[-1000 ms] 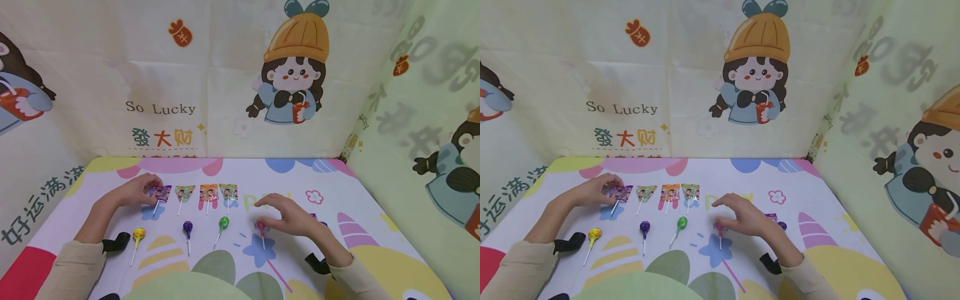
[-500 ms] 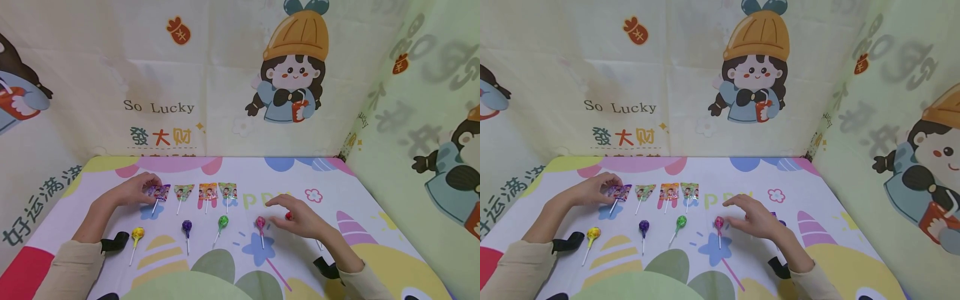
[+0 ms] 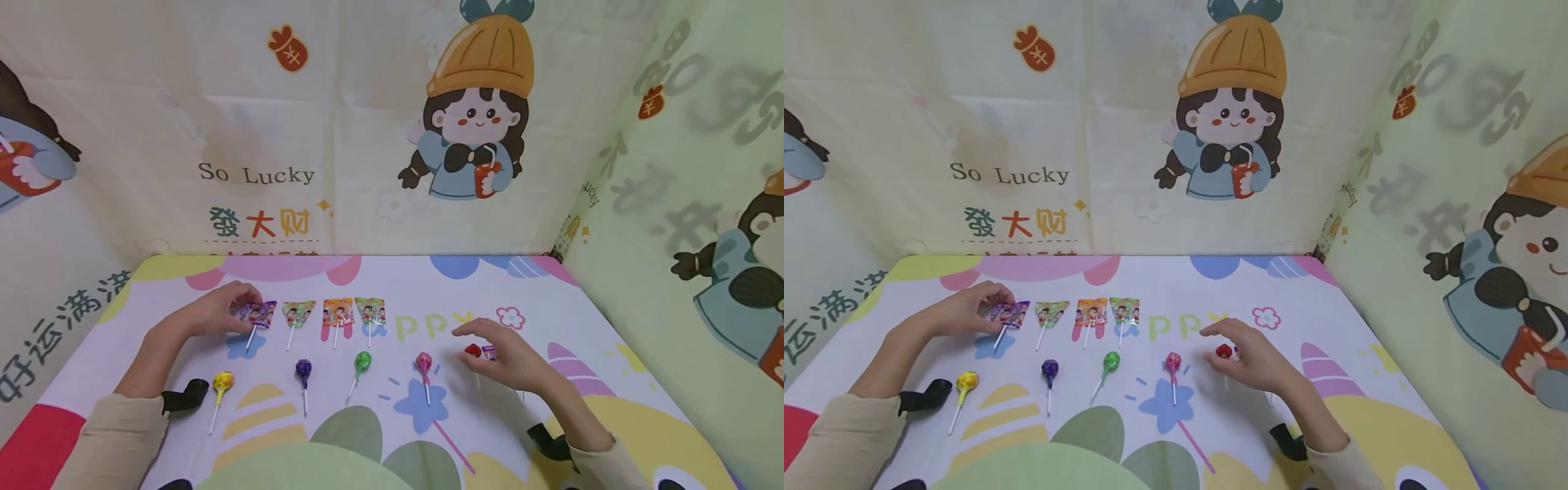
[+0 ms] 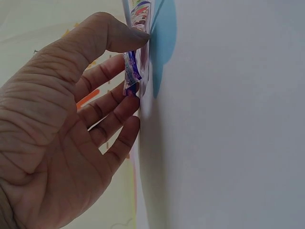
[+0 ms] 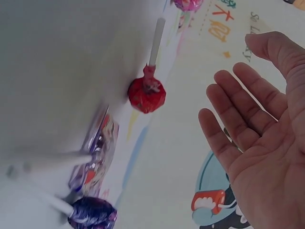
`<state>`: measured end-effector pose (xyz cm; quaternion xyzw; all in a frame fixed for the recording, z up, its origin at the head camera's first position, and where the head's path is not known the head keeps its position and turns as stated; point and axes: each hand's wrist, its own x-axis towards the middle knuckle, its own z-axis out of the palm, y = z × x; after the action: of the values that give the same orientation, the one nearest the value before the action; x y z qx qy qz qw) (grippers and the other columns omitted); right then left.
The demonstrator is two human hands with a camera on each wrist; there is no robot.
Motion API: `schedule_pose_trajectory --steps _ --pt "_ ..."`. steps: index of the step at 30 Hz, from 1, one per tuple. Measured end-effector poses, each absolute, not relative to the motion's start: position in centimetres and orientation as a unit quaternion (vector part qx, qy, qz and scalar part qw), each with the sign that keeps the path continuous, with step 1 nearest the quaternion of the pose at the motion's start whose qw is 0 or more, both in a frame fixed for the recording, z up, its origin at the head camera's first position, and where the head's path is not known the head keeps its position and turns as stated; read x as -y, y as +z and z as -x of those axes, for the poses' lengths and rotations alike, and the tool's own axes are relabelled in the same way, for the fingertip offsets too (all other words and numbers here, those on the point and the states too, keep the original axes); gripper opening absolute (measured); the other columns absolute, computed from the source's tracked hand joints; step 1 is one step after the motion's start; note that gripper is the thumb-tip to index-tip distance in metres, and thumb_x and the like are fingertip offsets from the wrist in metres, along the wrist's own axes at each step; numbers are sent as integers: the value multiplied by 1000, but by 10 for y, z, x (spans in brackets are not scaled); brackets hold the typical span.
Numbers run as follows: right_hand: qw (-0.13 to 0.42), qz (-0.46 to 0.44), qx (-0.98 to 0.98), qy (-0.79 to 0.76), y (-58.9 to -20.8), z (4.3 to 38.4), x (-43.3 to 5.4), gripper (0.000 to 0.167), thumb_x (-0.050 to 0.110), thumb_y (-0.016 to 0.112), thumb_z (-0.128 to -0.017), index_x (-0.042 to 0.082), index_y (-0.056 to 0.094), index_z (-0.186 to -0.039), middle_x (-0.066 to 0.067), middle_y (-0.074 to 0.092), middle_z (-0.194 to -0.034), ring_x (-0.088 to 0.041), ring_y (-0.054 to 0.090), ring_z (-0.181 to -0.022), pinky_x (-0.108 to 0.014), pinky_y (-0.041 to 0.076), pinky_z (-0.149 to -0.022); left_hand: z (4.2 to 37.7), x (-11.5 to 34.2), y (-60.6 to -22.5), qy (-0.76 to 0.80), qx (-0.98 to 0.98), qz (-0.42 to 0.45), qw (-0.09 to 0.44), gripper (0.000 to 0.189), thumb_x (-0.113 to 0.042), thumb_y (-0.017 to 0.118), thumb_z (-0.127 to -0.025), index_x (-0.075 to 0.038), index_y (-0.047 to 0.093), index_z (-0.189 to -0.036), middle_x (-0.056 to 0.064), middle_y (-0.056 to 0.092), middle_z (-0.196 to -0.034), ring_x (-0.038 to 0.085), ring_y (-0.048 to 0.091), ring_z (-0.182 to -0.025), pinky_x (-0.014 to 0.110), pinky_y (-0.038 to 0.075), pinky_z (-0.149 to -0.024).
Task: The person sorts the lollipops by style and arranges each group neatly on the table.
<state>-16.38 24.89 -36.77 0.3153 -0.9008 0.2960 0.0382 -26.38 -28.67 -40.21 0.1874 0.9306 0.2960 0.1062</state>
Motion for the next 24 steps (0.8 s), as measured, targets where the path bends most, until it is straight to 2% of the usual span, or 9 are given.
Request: schedule_pose_trajectory --steps 4,9,19,24 --pt "38 -305 904 297 -368 162 -256 40 11 81 -87 15 67 -124 -6 71 -120 -29 66 -110 -51 56 -93 263 286 -402 296 -931 -186 108 48 -17 84 -81 -4 60 -121 15 59 -121 36 53 -114 62 45 -105" --pt "32 -291 910 295 -370 160 -266 41 12 82 -86 9 68 -124 -6 70 -123 -29 65 -115 -53 55 -95 263 286 -401 295 -931 -187 108 48 -18 84 -81 -4 60 -121 15 59 -121 36 53 -114 62 44 -105" --pt "42 -289 915 280 -379 154 -283 41 15 81 -88 7 67 -126 -6 70 -123 -26 65 -115 -39 55 -99 264 287 -403 295 -931 -189 106 49 -19 85 -81 -4 60 -121 15 59 -121 36 53 -113 62 45 -105" --pt "55 -288 918 266 -381 151 -287 42 12 82 -86 7 67 -124 -4 70 -122 -26 66 -113 -41 56 -96 264 288 -403 296 -930 -190 107 49 -19 85 -81 -4 60 -121 15 59 -121 36 53 -113 63 45 -104"
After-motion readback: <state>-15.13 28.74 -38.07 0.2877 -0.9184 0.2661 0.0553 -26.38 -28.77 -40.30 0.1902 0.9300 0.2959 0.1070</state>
